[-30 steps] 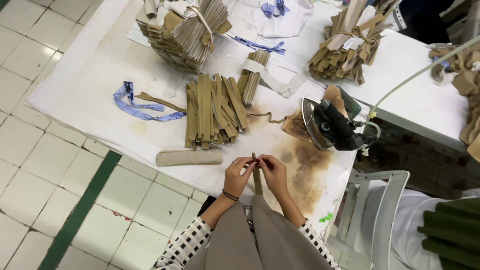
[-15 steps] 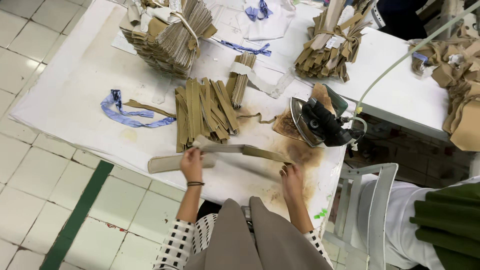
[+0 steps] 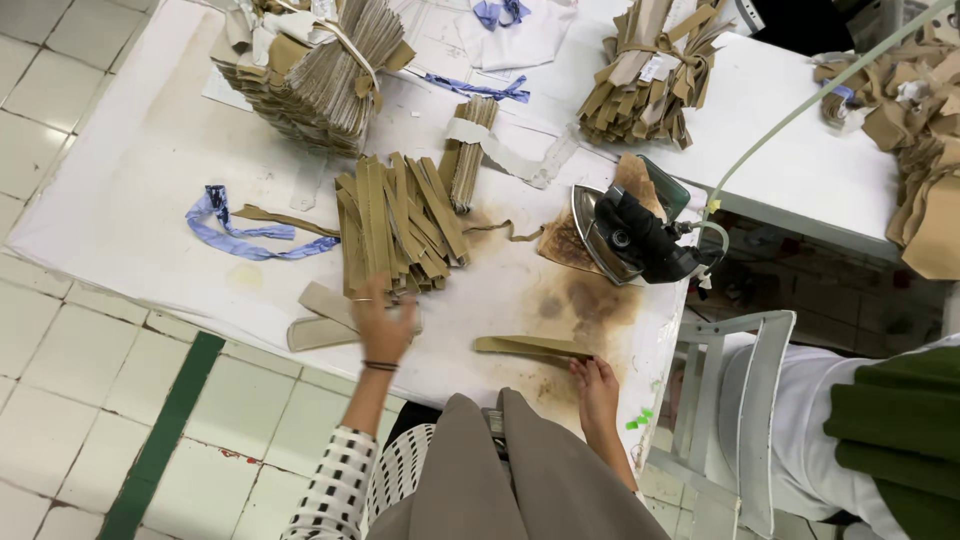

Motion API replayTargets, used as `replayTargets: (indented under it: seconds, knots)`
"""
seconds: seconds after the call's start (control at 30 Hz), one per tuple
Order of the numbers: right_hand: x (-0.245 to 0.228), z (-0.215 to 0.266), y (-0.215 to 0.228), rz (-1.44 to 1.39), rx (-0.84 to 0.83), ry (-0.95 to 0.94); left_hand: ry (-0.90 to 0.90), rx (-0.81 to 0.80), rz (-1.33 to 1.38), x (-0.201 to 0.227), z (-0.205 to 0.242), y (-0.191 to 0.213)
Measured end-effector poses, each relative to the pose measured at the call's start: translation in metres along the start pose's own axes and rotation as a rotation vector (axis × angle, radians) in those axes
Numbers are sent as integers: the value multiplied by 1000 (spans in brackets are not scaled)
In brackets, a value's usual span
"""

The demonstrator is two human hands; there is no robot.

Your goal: The person repeatedly picks up narrow beige fabric strips from a pile, folds them in half lengthwise, and presses them with a steam iron on a white table. The ironed strips are placed back onto the pile. The process is repeated for multiple strips throughout the clip.

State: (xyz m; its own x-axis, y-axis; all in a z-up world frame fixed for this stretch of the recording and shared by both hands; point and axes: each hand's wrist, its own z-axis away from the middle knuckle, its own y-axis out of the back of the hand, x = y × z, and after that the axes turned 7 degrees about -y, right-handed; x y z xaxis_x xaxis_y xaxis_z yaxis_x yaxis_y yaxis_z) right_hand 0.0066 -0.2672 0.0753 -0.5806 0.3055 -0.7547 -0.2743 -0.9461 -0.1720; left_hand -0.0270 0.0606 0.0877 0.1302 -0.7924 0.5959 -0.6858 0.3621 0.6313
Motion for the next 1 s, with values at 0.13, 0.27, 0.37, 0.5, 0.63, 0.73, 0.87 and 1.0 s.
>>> replayTargets:
  seconds: [0.13,0.27,0.37,0.5,0.63,0.73,0.87,1.0]
  knots:
    - [-4,8,-3,-61,-2,-9,-442,-670,289,39,57,-81]
    - [-14,19,-1,-74,36,-11,-350,-1134,348,55,61,-99]
    - [3,12,22,170,134,67,-160,-1331,443,69,33,-72]
    - [-6,31,7,1095,169,719,-140,-1502,380,62,24,-68]
    - [30,-1,1,1232,-137,1024,-10,-1558,342,30,43,-98]
    - [46,-15,-14,1371,-284,1200,131,-1590,271,17,43,-106]
    - [48,-26,-20,1409,-297,1236,183,-1569,221,16,40,-94]
    - [51,-45,-18,1420,-260,1199,-182,-1064,-59,46,31,-57]
